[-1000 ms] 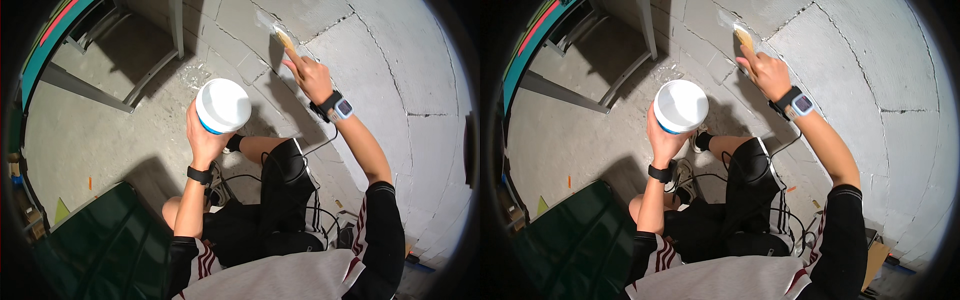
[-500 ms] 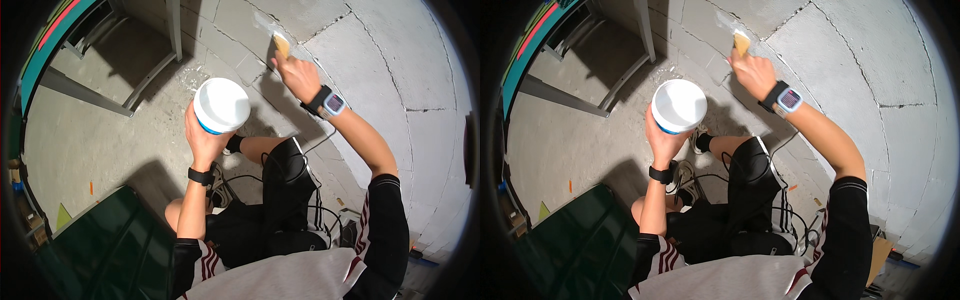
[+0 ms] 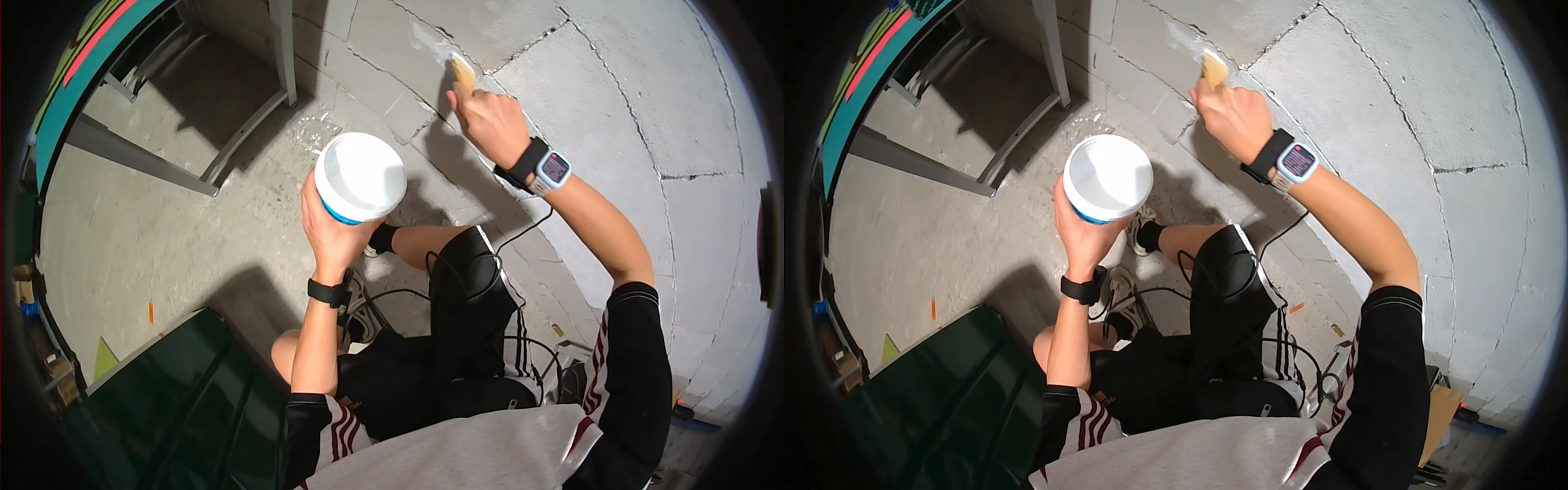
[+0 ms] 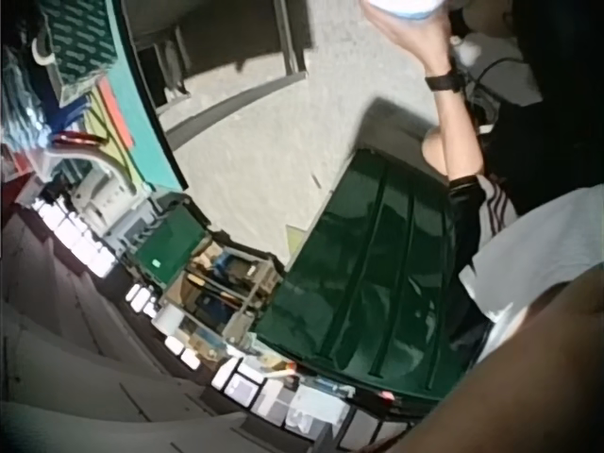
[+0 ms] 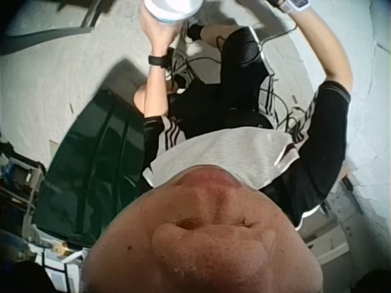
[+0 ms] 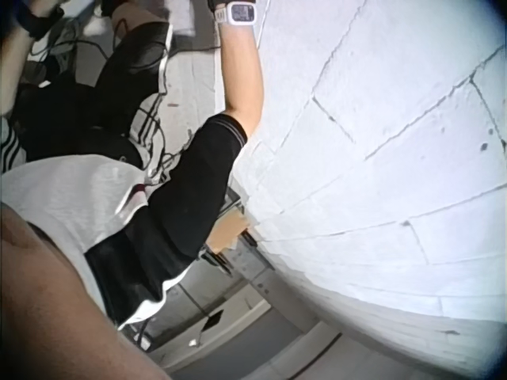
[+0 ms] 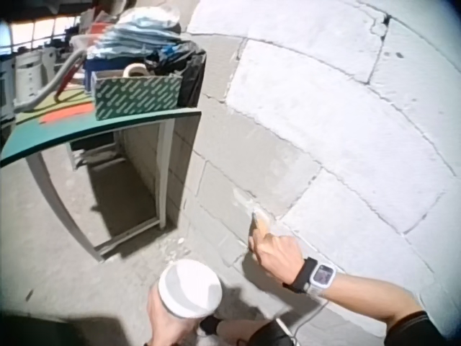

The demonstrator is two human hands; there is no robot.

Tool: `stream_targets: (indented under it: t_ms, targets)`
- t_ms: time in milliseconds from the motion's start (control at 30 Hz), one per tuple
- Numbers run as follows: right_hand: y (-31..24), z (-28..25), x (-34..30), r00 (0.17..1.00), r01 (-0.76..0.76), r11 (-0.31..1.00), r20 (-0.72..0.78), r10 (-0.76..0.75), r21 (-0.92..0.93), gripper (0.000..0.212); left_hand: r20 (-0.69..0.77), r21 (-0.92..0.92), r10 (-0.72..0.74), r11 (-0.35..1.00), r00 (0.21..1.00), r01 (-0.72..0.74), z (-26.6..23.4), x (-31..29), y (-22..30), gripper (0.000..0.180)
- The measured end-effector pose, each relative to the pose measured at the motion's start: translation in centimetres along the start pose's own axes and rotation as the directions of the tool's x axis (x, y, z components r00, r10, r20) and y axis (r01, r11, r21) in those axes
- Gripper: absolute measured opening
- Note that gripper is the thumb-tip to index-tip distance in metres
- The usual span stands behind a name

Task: Painting a white coat onto a concrete block wall using a brush.

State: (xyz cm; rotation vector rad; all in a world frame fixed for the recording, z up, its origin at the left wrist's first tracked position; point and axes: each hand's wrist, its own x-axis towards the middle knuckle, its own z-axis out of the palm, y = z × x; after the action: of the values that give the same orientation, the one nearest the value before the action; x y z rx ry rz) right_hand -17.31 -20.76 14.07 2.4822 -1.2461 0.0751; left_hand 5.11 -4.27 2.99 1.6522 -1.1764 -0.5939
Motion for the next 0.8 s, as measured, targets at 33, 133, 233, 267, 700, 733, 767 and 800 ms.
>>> stream_targets:
  t_ms: [33, 133, 233, 267, 700, 733, 767, 800]
  targets:
    - [0.0, 0.5, 0.6, 0.998, 0.025, 1.0, -0.052, -0.026, -0.012, 0.032, 0.001, -0.003, 0.004, 1.0, 1.0, -0.004, 0.1, -0.1, 0.0, 0.112]
    - [0.3, 1.3, 1.5, 0.994, 0.07, 0.996, -0.08, -0.075, -0.062, 0.03, 0.032, -0.036, 0.006, 0.999, 0.999, -0.005, 0.3, -0.3, 0.1, 0.113]
    - [0.4, 0.8, 0.6, 0.991, 0.105, 0.987, -0.066, -0.113, -0.121, 0.013, 0.028, -0.027, -0.007, 1.0, 1.0, 0.007, -0.1, -0.3, -0.2, 0.113]
    - [0.4, 0.3, 0.1, 0.991, 0.107, 0.987, -0.063, -0.115, -0.119, 0.013, 0.016, -0.039, -0.004, 0.999, 1.0, 0.004, 0.0, -0.1, -0.5, 0.113]
    - [0.8, 1.5, 1.7, 0.988, 0.101, 0.992, -0.107, -0.108, -0.07, 0.023, 0.047, -0.059, 0.005, 0.998, 0.999, -0.003, 0.8, -0.4, -0.6, 0.114]
    - [0.7, 1.4, 1.5, 0.993, 0.082, 0.994, -0.079, -0.087, -0.066, 0.023, 0.036, -0.053, -0.004, 0.999, 0.999, 0.006, 0.4, -0.3, -0.7, 0.114]
    - [0.9, 0.6, 0.8, 0.995, 0.085, 0.993, -0.052, -0.089, -0.08, 0.024, 0.039, -0.045, -0.004, 0.999, 0.999, 0.006, 0.3, -0.2, -0.4, 0.114]
    - [1.1, -0.3, 0.2, 0.995, 0.094, 0.992, -0.02, -0.096, -0.083, 0.024, 0.041, -0.036, -0.004, 0.999, 0.999, 0.005, 0.2, -0.2, -0.3, 0.114]
